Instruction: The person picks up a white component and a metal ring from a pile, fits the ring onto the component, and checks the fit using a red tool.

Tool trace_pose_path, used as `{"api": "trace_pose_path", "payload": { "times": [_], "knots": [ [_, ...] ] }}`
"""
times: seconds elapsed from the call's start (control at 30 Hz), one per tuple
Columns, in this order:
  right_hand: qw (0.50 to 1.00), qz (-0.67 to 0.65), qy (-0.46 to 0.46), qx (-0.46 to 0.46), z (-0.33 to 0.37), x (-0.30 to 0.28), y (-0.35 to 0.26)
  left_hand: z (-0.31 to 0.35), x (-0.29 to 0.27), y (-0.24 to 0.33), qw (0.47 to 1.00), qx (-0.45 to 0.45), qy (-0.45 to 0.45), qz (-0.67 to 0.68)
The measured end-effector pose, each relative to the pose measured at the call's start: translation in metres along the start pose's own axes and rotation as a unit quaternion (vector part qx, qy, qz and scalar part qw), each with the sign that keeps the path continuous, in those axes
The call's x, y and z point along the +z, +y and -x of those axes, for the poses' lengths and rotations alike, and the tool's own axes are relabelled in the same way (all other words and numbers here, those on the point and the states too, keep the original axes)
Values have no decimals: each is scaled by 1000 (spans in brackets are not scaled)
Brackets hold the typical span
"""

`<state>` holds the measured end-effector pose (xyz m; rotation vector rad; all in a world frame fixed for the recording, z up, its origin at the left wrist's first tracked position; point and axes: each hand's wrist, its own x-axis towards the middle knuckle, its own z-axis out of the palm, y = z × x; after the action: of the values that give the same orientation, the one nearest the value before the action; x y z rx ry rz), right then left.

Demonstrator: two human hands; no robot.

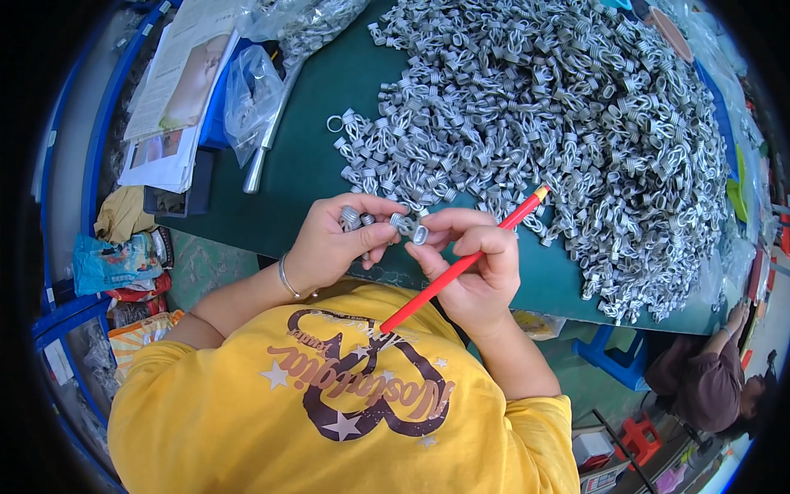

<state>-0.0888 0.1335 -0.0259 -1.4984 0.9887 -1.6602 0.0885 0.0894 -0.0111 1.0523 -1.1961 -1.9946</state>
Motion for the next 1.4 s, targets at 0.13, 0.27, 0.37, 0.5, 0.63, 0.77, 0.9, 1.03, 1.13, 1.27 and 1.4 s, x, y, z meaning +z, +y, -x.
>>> {"api": "trace_pose_path", "payload": {
  "times": [0.13,0.27,0.37,0.5,0.63,0.77,0.9,1.03,1.13,1.27,1.4],
  "knots": [
    [998,15,-48,-35,-7,9,-3,-2,-3,-5,997,-44,-16,64],
    [998,46,-39,-31,-11,10,-2,1,-16,-2,988,10,-33,148],
    [984,167,-59,-18,-11,1,6,-4,-37,-6,978,36,23,205],
    [936,280,-207,-46,-15,9,9,-8,-58,-10,984,53,54,162],
    [879,361,-297,-91,-22,18,6,0,-45,-1,994,46,98,-11],
    [881,353,-271,-163,-26,21,5,7,-46,-9,947,156,63,-275],
    [935,256,-233,-74,-7,11,16,10,-41,-8,919,216,45,-326],
    [966,-7,-158,203,-4,4,7,6,-33,-7,921,244,39,-301],
    [933,-130,-65,328,-13,5,-8,5,-31,-2,920,259,25,-294],
    [925,-174,-39,335,-11,2,-11,4,-28,0,919,275,18,-281],
    [920,-222,-37,320,-5,2,-3,4,-19,1,937,266,1,-227]
  ]
}}
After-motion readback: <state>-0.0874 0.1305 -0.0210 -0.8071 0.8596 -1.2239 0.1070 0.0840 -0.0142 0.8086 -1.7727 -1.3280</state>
